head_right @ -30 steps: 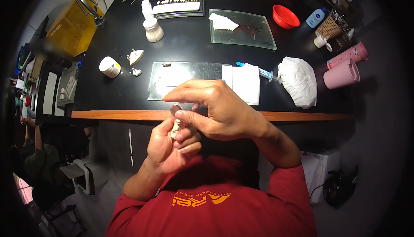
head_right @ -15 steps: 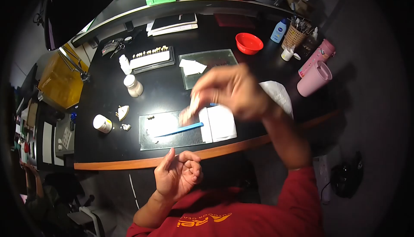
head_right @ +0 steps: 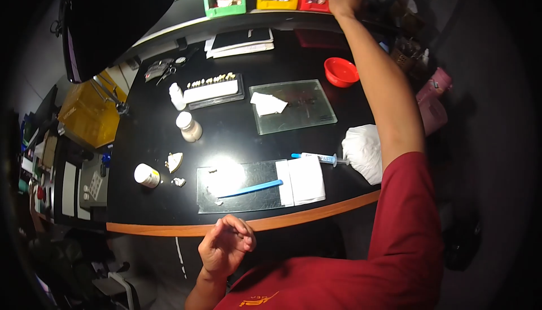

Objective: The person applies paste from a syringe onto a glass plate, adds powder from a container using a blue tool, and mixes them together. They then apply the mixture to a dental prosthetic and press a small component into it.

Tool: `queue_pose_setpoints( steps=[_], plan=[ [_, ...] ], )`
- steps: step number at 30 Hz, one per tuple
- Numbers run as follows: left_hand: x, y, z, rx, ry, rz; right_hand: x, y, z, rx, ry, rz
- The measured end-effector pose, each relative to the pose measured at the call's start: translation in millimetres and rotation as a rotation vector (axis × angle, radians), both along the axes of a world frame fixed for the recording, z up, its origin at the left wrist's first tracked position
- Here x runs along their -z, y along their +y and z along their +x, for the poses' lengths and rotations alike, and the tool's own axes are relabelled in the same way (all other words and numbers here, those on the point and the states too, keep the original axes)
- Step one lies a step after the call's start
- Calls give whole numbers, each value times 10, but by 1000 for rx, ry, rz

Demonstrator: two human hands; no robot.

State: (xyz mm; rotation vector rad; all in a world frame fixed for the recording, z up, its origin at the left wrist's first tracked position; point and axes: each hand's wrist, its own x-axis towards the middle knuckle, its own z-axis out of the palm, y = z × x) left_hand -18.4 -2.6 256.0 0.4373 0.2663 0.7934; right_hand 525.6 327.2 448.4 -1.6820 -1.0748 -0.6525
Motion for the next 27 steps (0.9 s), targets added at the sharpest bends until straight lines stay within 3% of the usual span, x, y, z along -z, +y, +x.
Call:
queue_pose_setpoints(
  steps=[4,8,11,14,17,19,21,22,23,24,27],
  plan=[
    [-27,8,-27,31,-1,50,95,76,-31,258,-206,-237],
    [-28,49,-141,89,30,146,136,117,105,224,-208,-314],
    [-78,39,-245,87,178,214,125,59,154,228,-153,-313],
    [-133,79,-448,39,313,312,61,-24,190,218,-262,-224],
    [-378,164,-706,-158,592,484,62,-584,-583,-429,0,-112],
    [-429,330,-890,-455,838,702,123,-1087,-1099,-705,-41,-365],
    [-387,659,-1004,-866,1149,854,271,-1711,-1951,-895,-242,-390],
    [-405,828,-1116,-981,1412,1070,266,-2032,-2269,-898,-148,-587],
    [-458,986,-1109,-1126,1542,1185,306,-2237,-2476,-931,-244,-659],
    [-444,1131,-1091,-1174,1589,1204,422,-2397,-2641,-1023,-249,-661],
    [-286,1414,-1134,-902,1512,1114,784,-2707,-2904,-1161,-229,-716]
  ],
)
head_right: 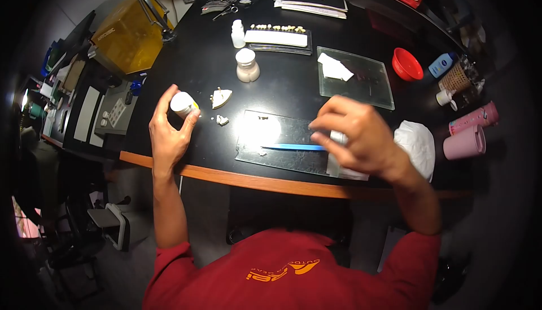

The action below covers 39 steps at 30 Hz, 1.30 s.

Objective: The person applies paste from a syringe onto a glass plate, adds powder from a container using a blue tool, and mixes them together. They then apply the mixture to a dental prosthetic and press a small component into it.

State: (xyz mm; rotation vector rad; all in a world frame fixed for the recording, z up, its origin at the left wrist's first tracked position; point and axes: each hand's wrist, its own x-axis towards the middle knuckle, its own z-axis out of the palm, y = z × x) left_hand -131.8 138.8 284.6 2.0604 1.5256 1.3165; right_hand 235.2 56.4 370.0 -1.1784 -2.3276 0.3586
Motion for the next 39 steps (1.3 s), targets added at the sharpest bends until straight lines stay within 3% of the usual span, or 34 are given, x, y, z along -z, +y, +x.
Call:
queue_pose_setpoints(
  steps=[3,8,9,11,15,18,22,26,29,34,39],
  plan=[
    [-8,-47,57,-55,-64,-104,226,-147,-105,57,26,11],
    [-20,-473,-23,83,-139,69,337,-301,-197,123,161,-43],
    [14,-636,25,230,-441,2,328,-340,-246,119,182,-50],
    [-46,-1025,186,275,-664,-66,342,-381,-326,89,197,-43],
    [350,-1444,349,318,-769,-114,485,-402,-476,102,194,-30],
    [489,-1533,433,400,-759,-115,563,-290,-469,197,124,27],
    [570,-1549,513,437,-764,-76,506,-43,-432,155,95,38],
    [595,-1602,525,423,-789,-223,452,381,-582,100,40,38],
    [611,-1556,599,455,-813,-80,584,603,-659,93,13,-60],
    [640,-1647,498,480,-802,-111,671,703,-649,97,-10,-18],
    [680,-1658,503,494,-800,-141,673,748,-533,253,-21,-28]
  ],
)
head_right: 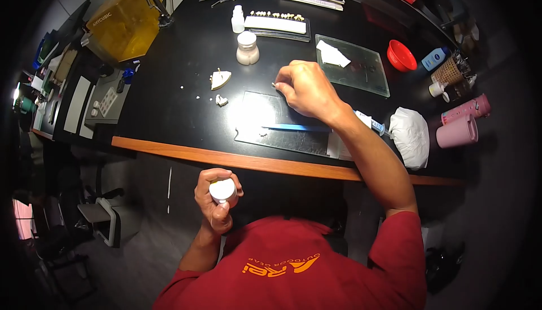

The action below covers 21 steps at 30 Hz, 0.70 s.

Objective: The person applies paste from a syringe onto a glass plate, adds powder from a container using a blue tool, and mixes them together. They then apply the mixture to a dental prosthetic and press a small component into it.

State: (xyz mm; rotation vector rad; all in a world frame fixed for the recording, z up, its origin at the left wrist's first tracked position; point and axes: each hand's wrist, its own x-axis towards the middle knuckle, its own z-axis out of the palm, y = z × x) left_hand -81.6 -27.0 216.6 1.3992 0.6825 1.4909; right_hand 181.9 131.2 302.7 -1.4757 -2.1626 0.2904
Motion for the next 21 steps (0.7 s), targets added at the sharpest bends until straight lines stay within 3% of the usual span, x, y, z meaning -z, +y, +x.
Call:
queue_pose_setpoints(
  steps=[4,6,7,10,13,21],
  plan=[
    [-44,-6,-18,29,18,-53,-314,-361,-131,-69,98,50],
    [-96,8,-6,5,163,28,-494,-753,-292,-268,269,-83],
    [-130,0,2,-3,236,64,-480,-881,-340,-487,273,-6],
    [-273,-33,79,-16,303,139,-408,-1328,-529,-633,273,-56],
    [-227,-125,171,19,267,40,-152,-1508,-564,-594,184,125],
    [-249,-171,259,-25,412,107,76,-1744,-710,-372,57,523]
  ],
)
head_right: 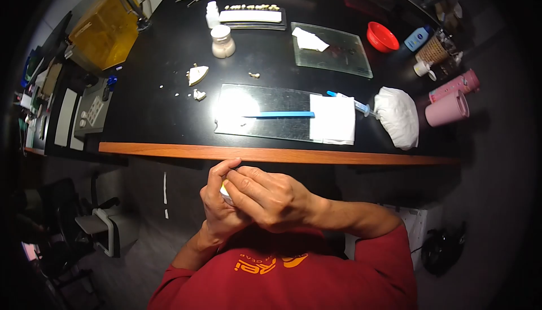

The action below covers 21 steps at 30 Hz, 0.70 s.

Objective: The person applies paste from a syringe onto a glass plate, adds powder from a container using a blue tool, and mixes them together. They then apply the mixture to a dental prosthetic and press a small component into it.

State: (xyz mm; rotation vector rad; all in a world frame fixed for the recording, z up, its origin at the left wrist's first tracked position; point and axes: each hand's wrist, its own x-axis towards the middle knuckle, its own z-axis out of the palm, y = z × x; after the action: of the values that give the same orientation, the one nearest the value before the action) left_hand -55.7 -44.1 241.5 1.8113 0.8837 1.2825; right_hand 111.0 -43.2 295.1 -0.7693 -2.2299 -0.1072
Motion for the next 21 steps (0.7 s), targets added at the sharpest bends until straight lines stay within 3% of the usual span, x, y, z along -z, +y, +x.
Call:
queue_pose_setpoints(
  steps=[5,7,9,10,13,15,21],
  plan=[
    [0,-110,211,46,-43,112,-78,-85,117,-18,63,-238],
    [-77,-111,116,98,-10,-56,-84,-58,171,-82,26,-200],
    [-110,-74,160,135,-140,-141,-181,-55,213,-108,63,-228],
    [-138,-65,163,140,-107,-102,-210,-42,238,-136,68,-231],
    [-218,-61,148,170,-58,-60,-163,-55,321,-96,-110,-210],
    [-249,-62,157,187,24,-57,-105,-73,323,-57,-255,-46],
    [-250,-79,210,242,-14,-93,-93,-52,378,-93,-276,54]
  ],
)
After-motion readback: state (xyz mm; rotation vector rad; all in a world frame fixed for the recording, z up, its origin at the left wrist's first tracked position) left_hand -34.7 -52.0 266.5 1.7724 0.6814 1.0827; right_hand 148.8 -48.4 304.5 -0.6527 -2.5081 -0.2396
